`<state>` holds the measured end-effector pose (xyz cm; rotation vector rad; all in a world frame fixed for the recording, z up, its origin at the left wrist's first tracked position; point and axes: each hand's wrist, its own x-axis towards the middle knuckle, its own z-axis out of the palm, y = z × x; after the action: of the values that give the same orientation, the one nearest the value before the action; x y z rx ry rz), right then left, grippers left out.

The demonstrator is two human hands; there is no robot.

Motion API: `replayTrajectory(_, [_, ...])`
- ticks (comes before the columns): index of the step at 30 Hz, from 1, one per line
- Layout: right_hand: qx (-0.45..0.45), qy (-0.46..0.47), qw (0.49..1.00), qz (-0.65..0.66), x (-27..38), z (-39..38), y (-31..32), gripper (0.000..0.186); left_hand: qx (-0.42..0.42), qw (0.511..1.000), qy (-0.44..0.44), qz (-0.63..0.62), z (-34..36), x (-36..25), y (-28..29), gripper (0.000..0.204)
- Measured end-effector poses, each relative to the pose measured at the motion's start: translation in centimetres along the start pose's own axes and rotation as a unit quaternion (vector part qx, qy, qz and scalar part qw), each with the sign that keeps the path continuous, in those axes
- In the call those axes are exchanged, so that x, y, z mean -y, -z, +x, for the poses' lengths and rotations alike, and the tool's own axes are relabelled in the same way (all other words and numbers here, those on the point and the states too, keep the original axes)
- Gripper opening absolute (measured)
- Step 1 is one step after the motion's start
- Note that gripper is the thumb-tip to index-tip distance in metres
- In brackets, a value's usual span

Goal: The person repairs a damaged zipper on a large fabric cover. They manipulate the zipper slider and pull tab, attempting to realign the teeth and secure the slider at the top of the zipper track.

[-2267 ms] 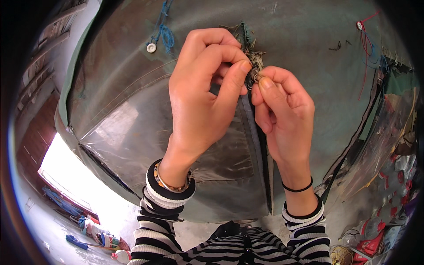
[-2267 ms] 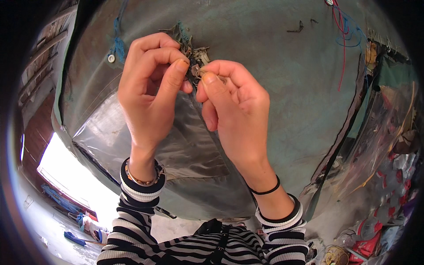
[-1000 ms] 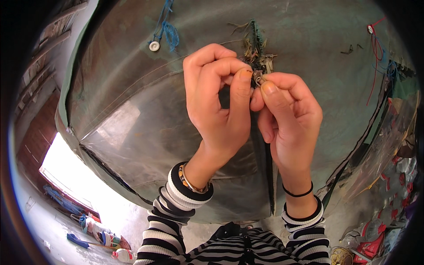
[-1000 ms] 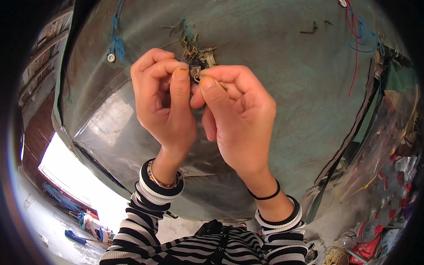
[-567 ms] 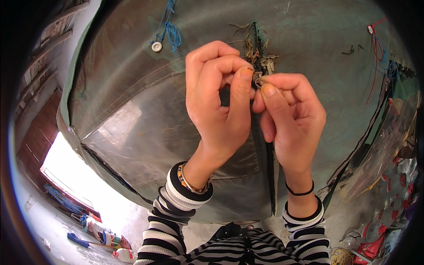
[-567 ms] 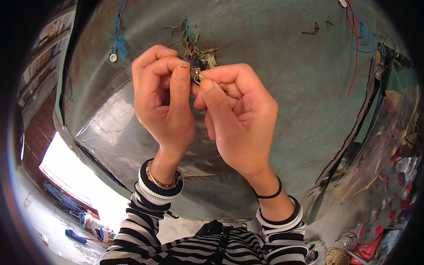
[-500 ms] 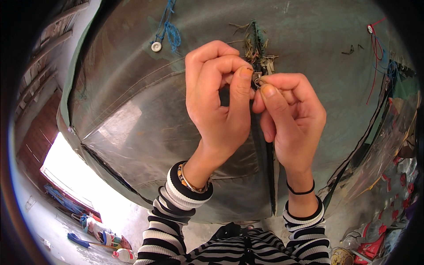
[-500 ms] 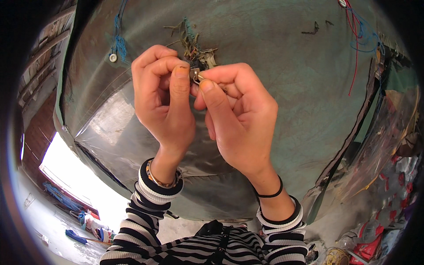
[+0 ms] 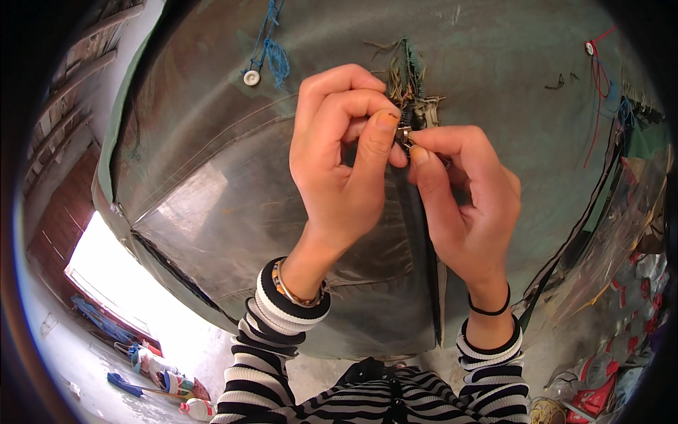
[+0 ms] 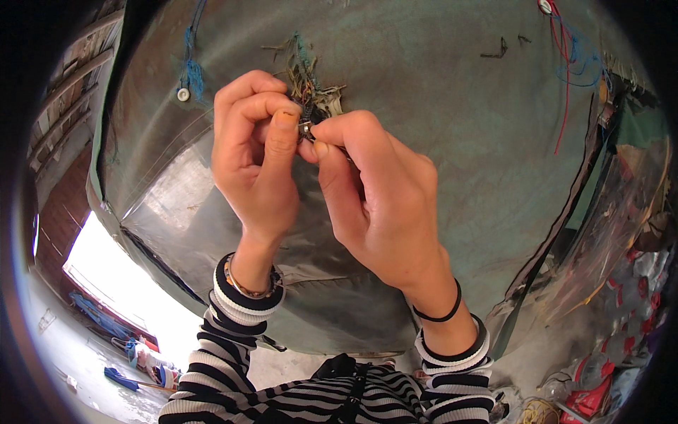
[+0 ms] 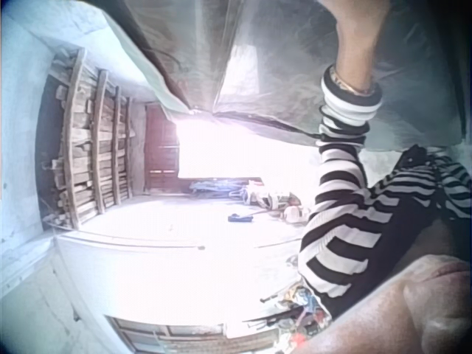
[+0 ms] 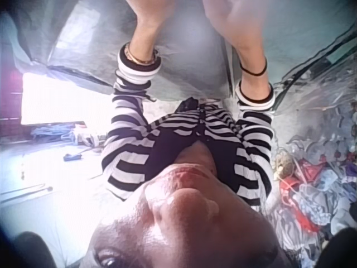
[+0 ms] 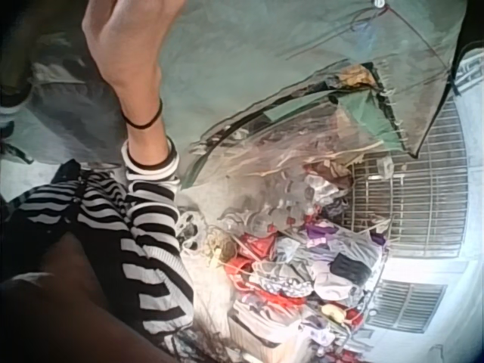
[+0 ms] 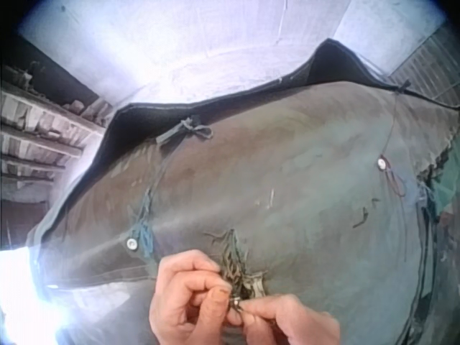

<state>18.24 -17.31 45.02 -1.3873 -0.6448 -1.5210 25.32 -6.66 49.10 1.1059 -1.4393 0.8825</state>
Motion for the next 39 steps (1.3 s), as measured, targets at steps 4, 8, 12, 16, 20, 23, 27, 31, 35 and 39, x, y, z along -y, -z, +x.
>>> replayTrajectory(4, [0.014, -0.01, 0.999, -0.038, 0.5, 0.1, 0.4, 0.009, 0.037, 0.998, 0.041, -0.014, 0.8, -1.1, 0.7, 0.004])
replayTrajectory(8, [0.009, -0.02, 0.999, -0.031, 0.6, 0.3, 0.5, 0.01, 0.081, 0.995, 0.066, 0.009, 2.0, -2.2, 0.9, 0.002])
replayTrajectory(12, [0.04, -0.019, 0.998, -0.045, 0.8, 0.9, 1.2, 0.01, 0.133, 0.987, 0.03, 0.081, 3.1, -2.8, 1.5, 0.001])
replayTrajectory(16, [0.09, -0.099, 0.991, -0.012, 1.3, 1.8, 2.0, 0.007, 0.189, 0.957, -0.17, 0.137, 4.7, -1.3, 2.3, 0.005])
replayTrajectory(20, [0.051, -0.337, 0.913, 0.226, 2.7, 3.0, 2.5, 0.002, 0.195, 0.963, -0.107, 0.15, 4.9, -2.5, 1.3, 0.006])
replayTrajectory(23, [0.071, -0.399, 0.881, 0.245, 2.6, 4.0, 3.5, 0.006, 0.221, 0.955, -0.054, 0.191, 5.3, -3.8, 1.1, 0.008])
replayTrajectory(27, [0.082, -0.424, 0.851, 0.298, 2.3, 4.2, 4.2, 0.009, 0.214, 0.95, -0.093, 0.208, 4.8, -3.4, 1.0, 0.011])
replayTrajectory(31, [0.067, -0.419, 0.858, 0.291, 2.2, 4.1, 4.4, 0.01, 0.243, 0.938, 0.025, 0.246, 5.4, -5.1, -0.1, 0.011])
replayTrajectory(35, [0.099, -0.347, 0.911, 0.201, 2.2, 4.1, 5.0, 0.008, 0.189, 0.954, -0.063, 0.226, 3.7, -3.1, -0.2, 0.011])
replayTrajectory(39, [0.079, -0.295, 0.938, 0.162, 2.3, 3.1, 4.3, 0.002, 0.18, 0.949, -0.068, 0.249, 3.3, -2.6, -0.5, 0.01])
